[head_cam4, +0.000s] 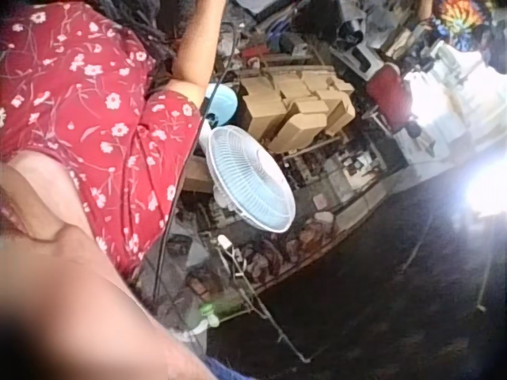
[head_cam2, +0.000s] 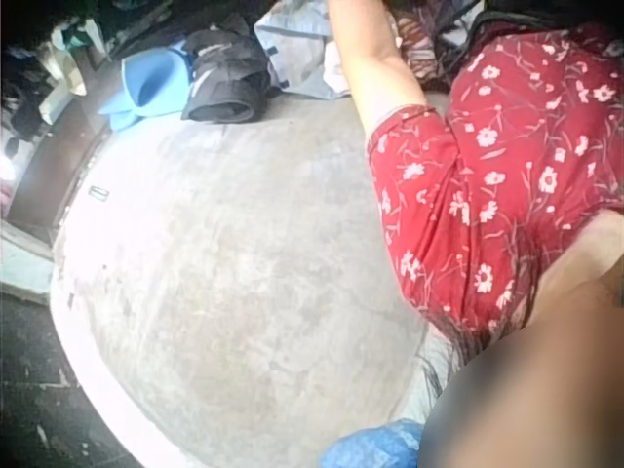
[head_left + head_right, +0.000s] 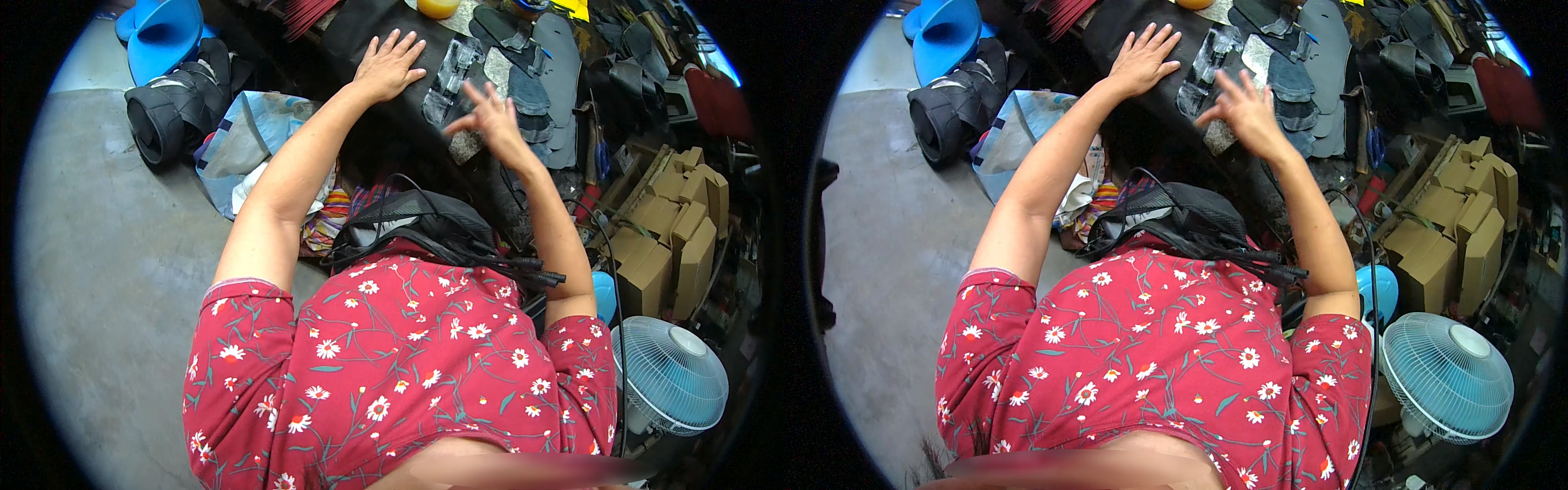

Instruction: The person handles black leather pieces on a workbench, aligns and presses them together, and applies a substance from a small container to the edges. The person then places the assembled pieces onto a larger leather sheet and smooths them down.

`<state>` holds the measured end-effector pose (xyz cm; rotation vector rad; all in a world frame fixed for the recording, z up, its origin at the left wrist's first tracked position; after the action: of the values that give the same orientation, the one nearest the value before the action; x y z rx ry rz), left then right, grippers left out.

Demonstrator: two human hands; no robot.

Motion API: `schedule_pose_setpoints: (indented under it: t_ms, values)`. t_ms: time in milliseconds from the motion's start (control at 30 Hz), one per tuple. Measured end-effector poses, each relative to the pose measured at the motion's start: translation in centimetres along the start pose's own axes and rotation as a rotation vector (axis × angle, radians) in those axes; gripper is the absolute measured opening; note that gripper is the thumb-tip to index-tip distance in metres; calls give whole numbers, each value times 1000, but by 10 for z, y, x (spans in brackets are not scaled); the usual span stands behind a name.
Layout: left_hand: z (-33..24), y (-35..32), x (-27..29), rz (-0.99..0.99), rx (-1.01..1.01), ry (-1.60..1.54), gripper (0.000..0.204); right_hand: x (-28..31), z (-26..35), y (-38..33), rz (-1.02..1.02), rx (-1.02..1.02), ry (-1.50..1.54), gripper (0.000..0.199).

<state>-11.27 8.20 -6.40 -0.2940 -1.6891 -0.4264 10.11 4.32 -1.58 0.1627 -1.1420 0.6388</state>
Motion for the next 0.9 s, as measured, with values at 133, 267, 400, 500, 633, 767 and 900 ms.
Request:
schedule_pose_setpoints:
  t_ms: [133,267,400,500,633,767,900]
  values:
    - [-1,4,0,-15,14,16,63,26,-34,37,-323,-202,-77,52]
    - [1,4,-1,20,17,2,63,4,-19,45,-314,-296,-622,74]
    - [1,5,0,14,22,-3,63,-13,13,5,-313,-164,-678,83]
    - [0,4,1,20,27,0,64,-4,9,11,-334,-225,-702,82]
    - [1,5,1,16,16,-5,64,14,-11,55,-425,-230,-750,81]
    - [3,3,-2,2,-12,-2,64,16,-23,58,-390,-132,-774,66]
    - [2,3,-2,-37,-21,-7,64,7,-10,17,-333,70,-700,65]
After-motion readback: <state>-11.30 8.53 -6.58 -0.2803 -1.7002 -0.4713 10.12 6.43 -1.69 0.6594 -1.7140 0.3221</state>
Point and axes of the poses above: each hand's wrist, its own y-axis towards the middle knuckle, its own x-axis out of the back of the hand, z = x × y, the point moved 6 cm from there along y, towards the middle knuckle, and after that the axes turned 13 degrees about -x, right-handed, at the moved point
